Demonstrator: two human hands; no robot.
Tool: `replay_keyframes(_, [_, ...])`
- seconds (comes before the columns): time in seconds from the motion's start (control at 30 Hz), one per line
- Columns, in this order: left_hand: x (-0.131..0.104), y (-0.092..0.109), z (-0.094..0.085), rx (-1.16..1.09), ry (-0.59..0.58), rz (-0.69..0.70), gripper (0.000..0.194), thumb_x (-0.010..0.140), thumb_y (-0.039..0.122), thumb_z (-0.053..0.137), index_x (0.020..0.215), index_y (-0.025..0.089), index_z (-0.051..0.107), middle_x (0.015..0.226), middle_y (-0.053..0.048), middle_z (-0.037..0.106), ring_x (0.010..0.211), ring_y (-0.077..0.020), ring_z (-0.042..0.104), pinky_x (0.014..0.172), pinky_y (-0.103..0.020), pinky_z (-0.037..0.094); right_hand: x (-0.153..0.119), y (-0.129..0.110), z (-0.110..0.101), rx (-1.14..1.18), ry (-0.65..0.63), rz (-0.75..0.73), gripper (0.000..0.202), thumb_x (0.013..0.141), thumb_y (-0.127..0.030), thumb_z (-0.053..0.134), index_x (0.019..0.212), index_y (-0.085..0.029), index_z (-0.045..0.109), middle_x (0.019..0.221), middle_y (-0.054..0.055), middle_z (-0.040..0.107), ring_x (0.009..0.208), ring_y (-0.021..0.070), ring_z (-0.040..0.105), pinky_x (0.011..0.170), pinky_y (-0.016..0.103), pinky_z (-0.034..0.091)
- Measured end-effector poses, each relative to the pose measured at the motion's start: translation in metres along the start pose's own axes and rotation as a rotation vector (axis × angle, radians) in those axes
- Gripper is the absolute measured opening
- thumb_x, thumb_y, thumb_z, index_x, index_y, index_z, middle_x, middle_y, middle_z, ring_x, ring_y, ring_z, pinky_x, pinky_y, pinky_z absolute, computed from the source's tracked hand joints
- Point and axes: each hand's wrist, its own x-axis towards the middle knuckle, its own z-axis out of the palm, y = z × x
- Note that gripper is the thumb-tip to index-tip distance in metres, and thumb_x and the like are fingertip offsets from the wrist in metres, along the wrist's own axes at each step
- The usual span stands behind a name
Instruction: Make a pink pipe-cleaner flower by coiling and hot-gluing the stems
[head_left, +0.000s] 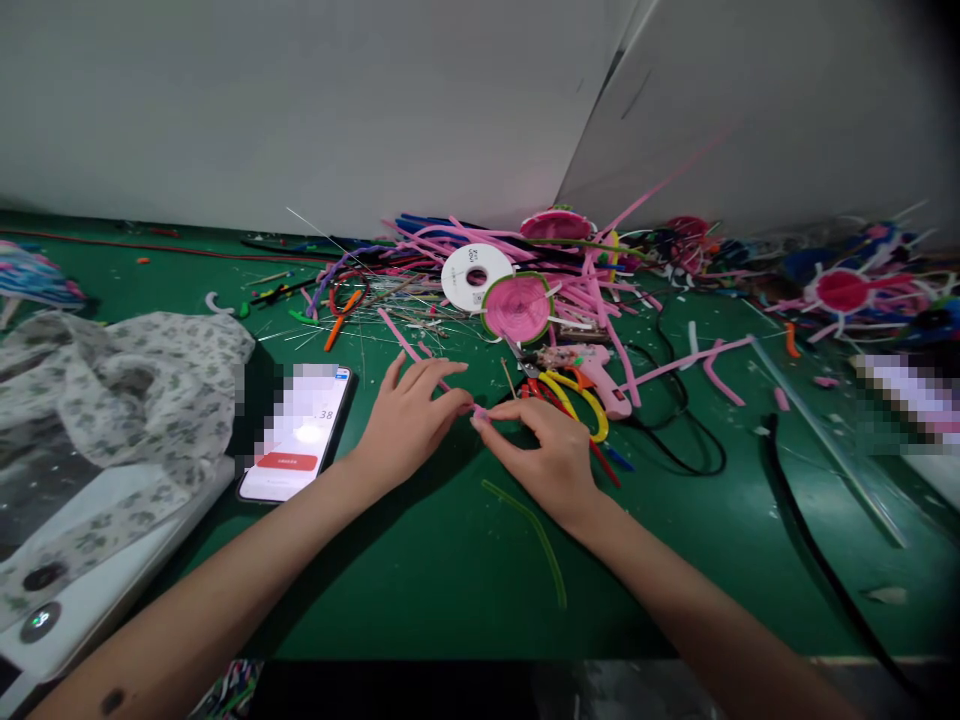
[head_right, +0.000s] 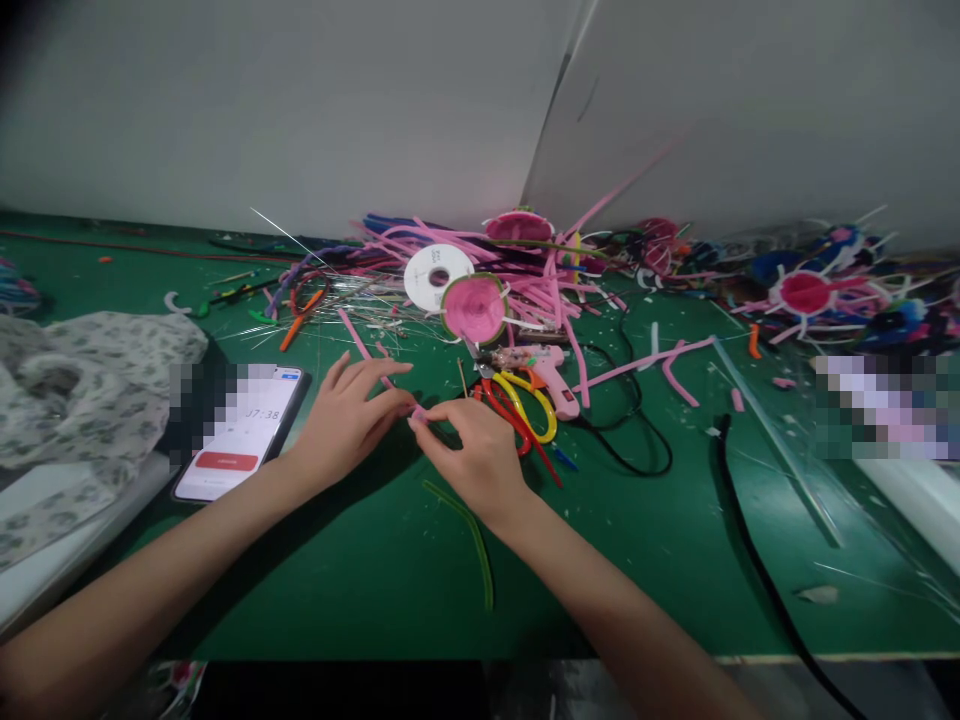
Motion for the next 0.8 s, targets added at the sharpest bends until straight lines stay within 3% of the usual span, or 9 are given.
replay_keyframes(0.37, [0.000,0.003,0.002,-0.042,0.047,-0.026,0.013,0.093,0.025,0.048,0.093,0.025,0.061,0.120,-0.003,0.061,0.112,-0.0229,0.055,0.104,-0.053,0.032,-0.002,-0.001,0.003,-0.010,0.025,0.080,0.005,0.082,-0.025,0.063,0.079,-0.022,0.061,0.075,0.002,0.068,0.072,0.0165,0.065,0.068,0.030,0.052])
replay_keyframes(0.53, [-0.001,0.002,0.005,-0.054,0.059,-0.031,0.012,0.093,0.026,0.049,0.094,0.025,0.061,0.118,-0.003,0.062,0.111,-0.0230,0.055,0.104,-0.052,0.032,0.002,0.003,0.001,0.063,-0.061,0.054,0.016,0.083,-0.022,0.062,0.100,-0.023,0.065,0.080,0.002,0.068,0.076,0.0157,0.064,0.073,0.031,0.052])
replay_keyframes(0.8, [-0.001,0.002,0.006,-0.054,0.053,-0.035,0.013,0.093,0.024,0.049,0.094,0.025,0.062,0.117,-0.003,0.062,0.110,-0.0228,0.055,0.104,-0.053,0.032,0.008,0.006,-0.004,0.107,-0.097,0.050,0.007,0.078,-0.021,0.070,0.084,-0.024,0.069,0.080,0.000,0.071,0.075,0.0152,0.065,0.071,0.030,0.052])
